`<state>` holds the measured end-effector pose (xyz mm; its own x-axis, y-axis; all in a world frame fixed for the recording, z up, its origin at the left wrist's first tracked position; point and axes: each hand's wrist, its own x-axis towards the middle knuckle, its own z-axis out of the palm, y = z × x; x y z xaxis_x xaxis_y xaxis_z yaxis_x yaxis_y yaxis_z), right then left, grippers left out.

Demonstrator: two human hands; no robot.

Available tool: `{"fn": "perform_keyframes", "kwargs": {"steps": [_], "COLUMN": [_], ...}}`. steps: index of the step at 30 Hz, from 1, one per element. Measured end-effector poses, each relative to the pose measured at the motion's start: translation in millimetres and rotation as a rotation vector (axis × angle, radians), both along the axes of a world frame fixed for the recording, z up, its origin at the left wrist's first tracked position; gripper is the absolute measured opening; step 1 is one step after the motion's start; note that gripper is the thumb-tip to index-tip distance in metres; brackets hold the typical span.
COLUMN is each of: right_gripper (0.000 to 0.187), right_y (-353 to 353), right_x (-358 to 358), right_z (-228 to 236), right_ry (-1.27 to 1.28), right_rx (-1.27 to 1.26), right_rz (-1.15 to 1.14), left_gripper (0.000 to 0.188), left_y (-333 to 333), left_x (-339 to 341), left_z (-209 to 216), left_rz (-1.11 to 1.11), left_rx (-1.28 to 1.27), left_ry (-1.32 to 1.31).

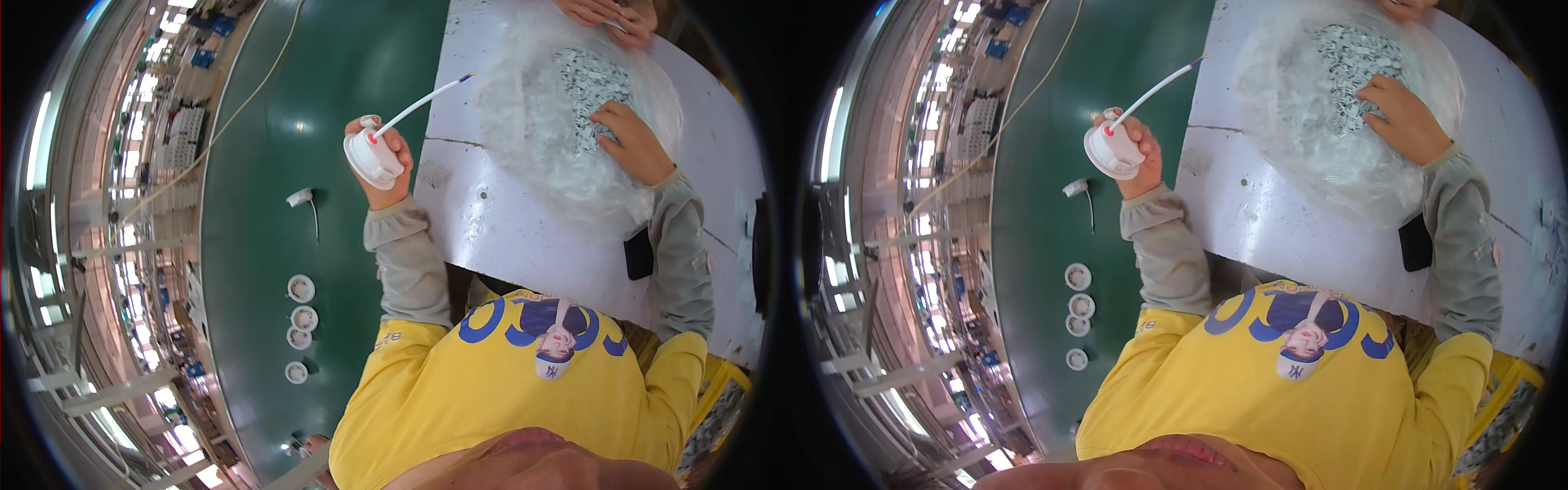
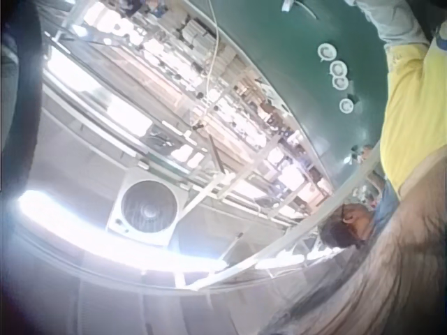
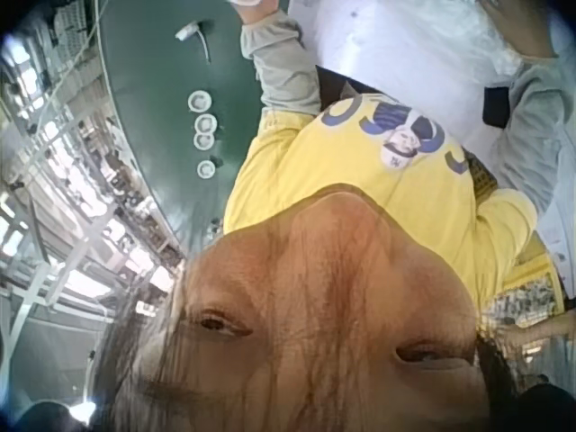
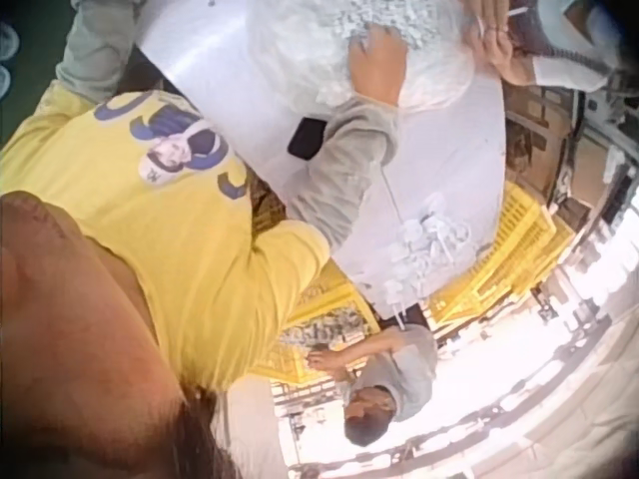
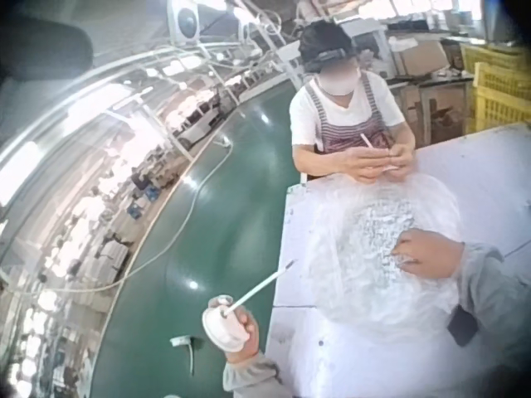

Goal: The person assembles circular LED light fixtures by taking plastic clips from a bag, attaching them onto the light housings by hand, and placing the assembled units onto the work surface.

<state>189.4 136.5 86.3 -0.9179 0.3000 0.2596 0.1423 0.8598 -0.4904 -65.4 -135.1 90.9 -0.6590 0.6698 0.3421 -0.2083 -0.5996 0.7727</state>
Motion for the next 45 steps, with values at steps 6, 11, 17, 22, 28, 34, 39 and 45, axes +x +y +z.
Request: {"fn": "perform_keyframes", "kwargs": {"steps": [6,11,17,22,28,34,39,45], "right_gripper": [0.012,0.009,0.012,0.007,0.009,0.021,0.022,0.019], "right_y": [-6.4,-10.8,-15.3,-18.4,-2.5,1.5,3.7,-0.7], "right_x": [4.8,6.8,5.5,10.9,16.0,30.1,32.9,26.4], "right_z": [-13.5,-16.3,-15.8,-20.3,-21.9,-13.2,-11.1,-21.4], "right_ry": [-0.013,0.111,0.106,0.434,0.528,0.511,0.461,0.477], "right_rx": [-0.052,-0.057,-0.052,-0.297,-0.752,-1.224,-1.281,-1.197], "right_rz": [-0.027,-0.009,-0.063,-0.128,-0.090,-0.071,-0.049,-0.064], "left_gripper": [0.017,0.016,0.018,0.021,0.021,0.034,0.044,0.028], "left_y": [69.2,96.8,105.1,101.4,97.0,97.9,95.9,100.9], "left_x": [35.9,54.4,73.4,76.2,83.6,88.1,90.8,103.6], "left_z": [4.7,-7.0,-11.0,-20.6,-19.7,-19.3,-20.4,-19.4], "left_rz": [-0.344,-0.392,-0.437,-0.311,-0.296,-0.318,-0.290,-0.018], "left_rx": [0.305,0.206,0.147,0.062,-0.030,0.121,0.119,-0.168], "left_ry": [-0.115,-0.192,-0.314,-0.246,-0.250,-0.429,-0.283,-0.143]}}
